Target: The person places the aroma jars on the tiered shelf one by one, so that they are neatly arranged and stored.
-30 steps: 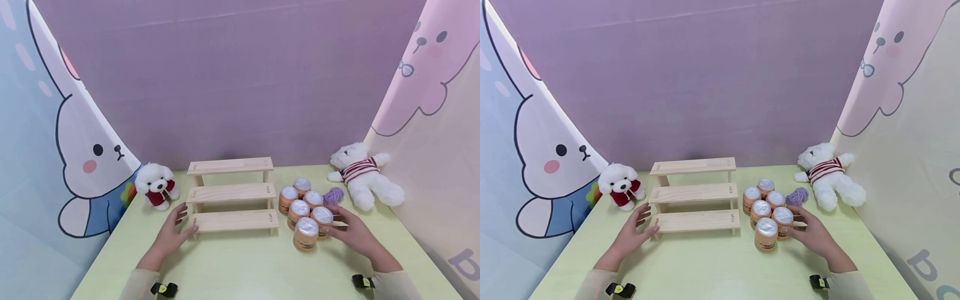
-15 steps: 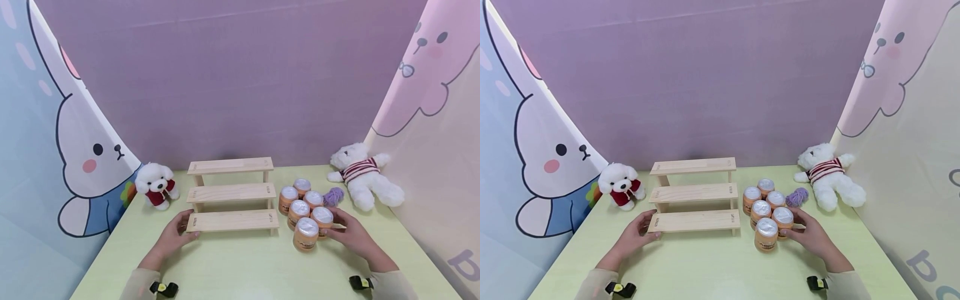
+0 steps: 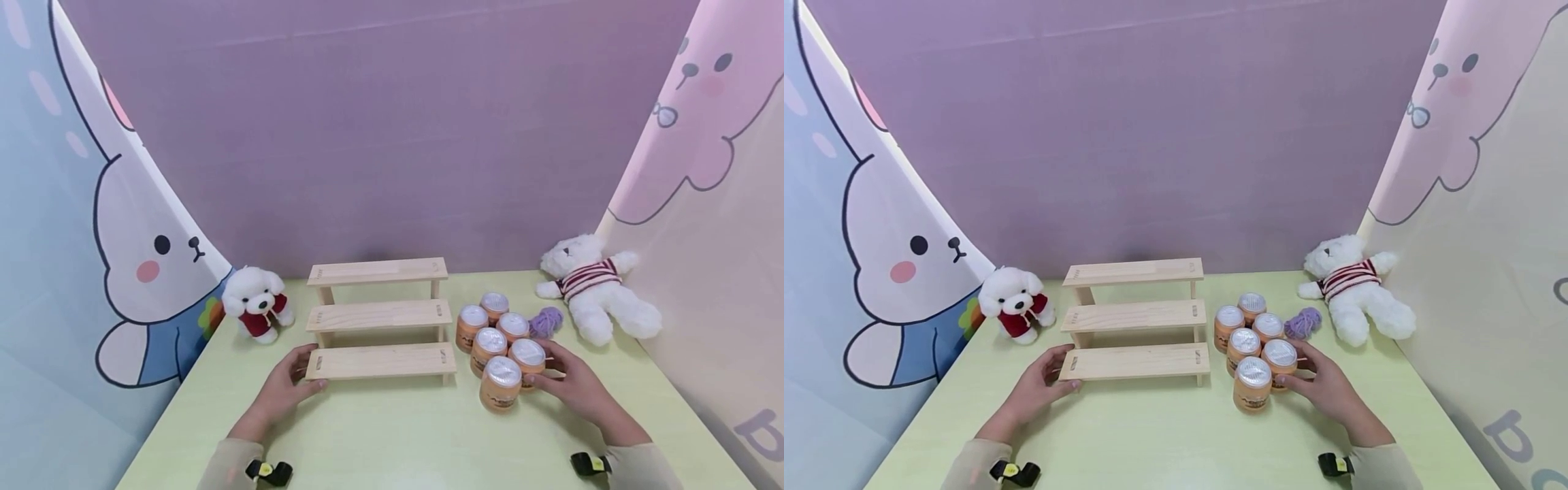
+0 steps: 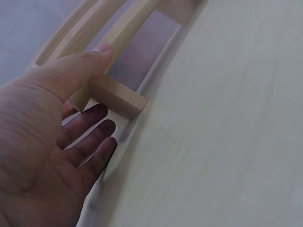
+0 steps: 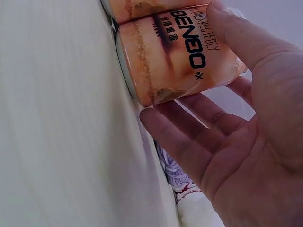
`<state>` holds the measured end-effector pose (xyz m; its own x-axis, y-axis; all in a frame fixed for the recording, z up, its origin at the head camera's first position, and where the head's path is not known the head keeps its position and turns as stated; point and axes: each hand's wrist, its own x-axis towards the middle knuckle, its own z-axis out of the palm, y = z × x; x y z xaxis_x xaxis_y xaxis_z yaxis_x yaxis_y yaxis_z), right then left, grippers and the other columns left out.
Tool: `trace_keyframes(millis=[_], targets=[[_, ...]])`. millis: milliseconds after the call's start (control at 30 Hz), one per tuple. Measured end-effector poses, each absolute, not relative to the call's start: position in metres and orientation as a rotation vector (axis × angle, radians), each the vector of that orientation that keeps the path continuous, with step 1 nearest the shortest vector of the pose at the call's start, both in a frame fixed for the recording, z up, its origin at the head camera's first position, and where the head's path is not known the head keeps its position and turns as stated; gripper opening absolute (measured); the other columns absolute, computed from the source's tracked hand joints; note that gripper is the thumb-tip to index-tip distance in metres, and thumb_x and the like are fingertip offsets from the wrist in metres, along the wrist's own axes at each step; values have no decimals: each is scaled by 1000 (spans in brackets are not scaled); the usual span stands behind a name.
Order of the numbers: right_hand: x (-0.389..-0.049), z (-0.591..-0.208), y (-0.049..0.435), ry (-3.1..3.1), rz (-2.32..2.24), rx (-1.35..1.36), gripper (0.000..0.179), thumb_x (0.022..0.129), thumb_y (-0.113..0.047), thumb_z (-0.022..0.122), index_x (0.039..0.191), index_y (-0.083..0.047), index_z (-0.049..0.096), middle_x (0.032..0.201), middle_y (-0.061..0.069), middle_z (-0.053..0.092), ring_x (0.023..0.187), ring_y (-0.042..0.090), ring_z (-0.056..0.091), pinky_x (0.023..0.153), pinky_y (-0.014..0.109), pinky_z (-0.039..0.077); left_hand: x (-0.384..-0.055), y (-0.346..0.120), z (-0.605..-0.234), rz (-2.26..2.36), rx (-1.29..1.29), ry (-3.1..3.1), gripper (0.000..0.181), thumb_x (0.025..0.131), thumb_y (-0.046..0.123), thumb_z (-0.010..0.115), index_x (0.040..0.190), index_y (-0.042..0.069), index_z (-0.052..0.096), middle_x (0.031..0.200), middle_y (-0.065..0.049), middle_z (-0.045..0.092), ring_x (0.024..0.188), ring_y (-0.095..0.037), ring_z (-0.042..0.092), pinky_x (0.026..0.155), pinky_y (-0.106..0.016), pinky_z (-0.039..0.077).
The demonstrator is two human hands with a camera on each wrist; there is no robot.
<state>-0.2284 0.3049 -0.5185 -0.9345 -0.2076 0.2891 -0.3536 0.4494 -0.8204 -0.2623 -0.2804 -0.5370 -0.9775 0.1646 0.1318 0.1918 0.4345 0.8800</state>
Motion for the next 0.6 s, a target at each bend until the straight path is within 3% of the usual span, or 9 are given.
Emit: trace_keyframes(millis=[400, 600], targets=[[-226, -518, 305, -2588, 1428, 447, 65, 92, -18, 83, 149, -8, 53, 133, 19, 63, 108, 17, 66, 81, 30, 59, -263, -281, -539, -1617, -329, -2637, 77, 84, 24, 91, 148, 14, 51, 130, -7, 66, 121, -24, 61, 106, -38, 48], [-226, -516, 305, -2595, 1392, 444, 65, 93, -19, 83, 150, -11, 53, 133, 15, 65, 109, 22, 66, 79, 31, 58, -263, -281, -539, -1611, -325, -2648, 77, 84, 25, 91, 149, 16, 50, 133, -7, 65, 122, -25, 61, 108, -43, 47]])
